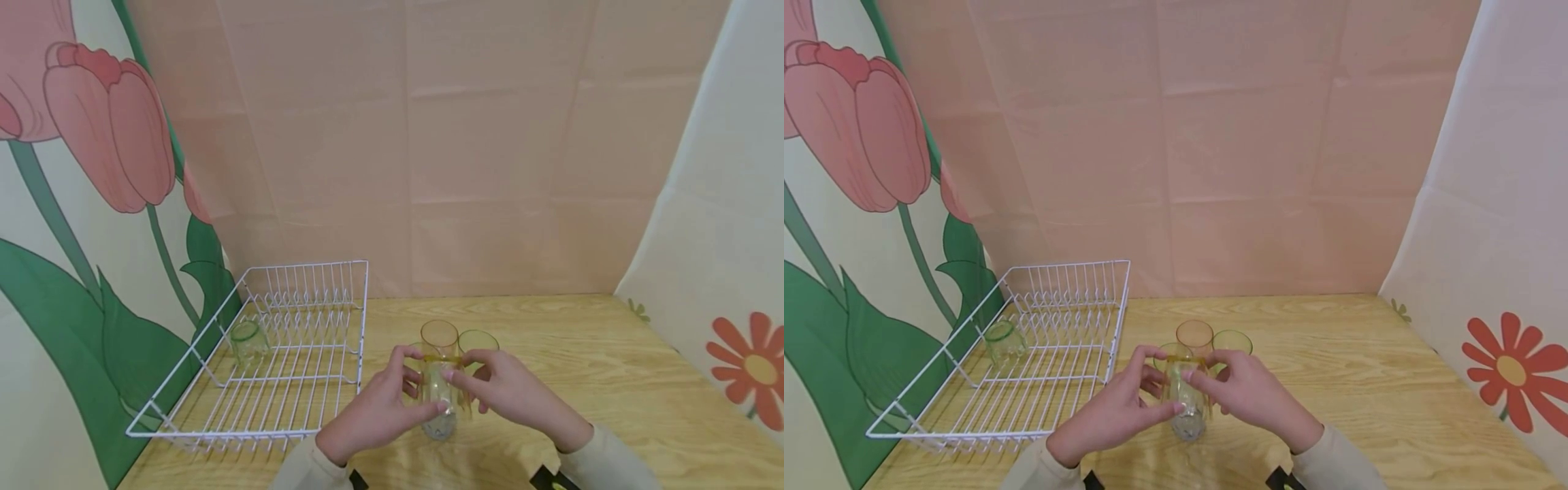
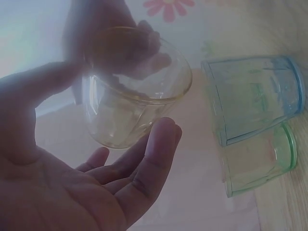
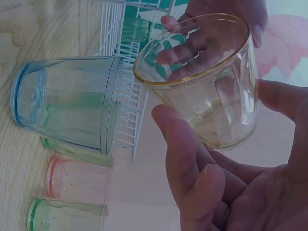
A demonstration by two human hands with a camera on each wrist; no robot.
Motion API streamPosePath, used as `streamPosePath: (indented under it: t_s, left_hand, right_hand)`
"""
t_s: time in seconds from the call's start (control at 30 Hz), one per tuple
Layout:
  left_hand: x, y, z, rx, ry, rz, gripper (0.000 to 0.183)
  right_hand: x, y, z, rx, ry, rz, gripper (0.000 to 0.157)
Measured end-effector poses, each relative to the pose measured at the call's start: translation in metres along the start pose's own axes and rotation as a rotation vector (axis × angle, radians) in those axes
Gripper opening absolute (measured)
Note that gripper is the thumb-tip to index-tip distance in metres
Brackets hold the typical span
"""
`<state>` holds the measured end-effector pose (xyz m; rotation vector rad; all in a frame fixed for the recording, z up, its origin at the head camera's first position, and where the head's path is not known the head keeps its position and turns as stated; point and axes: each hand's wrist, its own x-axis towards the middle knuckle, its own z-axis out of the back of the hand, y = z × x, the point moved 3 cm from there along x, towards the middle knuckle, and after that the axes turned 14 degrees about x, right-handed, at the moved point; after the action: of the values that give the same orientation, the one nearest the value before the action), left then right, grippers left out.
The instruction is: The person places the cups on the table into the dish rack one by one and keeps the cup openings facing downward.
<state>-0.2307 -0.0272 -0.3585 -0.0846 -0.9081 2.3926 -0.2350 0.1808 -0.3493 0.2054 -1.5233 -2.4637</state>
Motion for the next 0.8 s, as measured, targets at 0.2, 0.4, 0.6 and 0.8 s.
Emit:
streamPosePath:
  t_s: [0.2, 0.4, 0.6, 0.8]
  left_hand:
    - [0.001, 0.0011, 0.0007, -0.028, -0.009, -0.028, 0.052]
    - [0.0022, 0.0016, 0.0024, -0.055, -0.016, -0.034, 0.051]
    - [0.0019, 0.0004, 0.0042, -0.058, -0.007, 0.002, 0.057]
    - [0.0028, 0.0013, 0.0042, -0.065, -0.026, 0.0, 0.049]
  right_hand:
    - [-0.0017, 0.0002, -0.0001, -0.026, 0.001, 0.019, 0.066]
    - [-0.002, 0.0013, -0.0002, -0.023, 0.012, 0.041, 0.062]
    - [-0.0028, 0.0018, -0.0012, -0.014, 0.021, 0.066, 0.062]
    - [-0.0045, 0.0021, -0.0041, -0.051, 0.007, 0.126, 0.059]
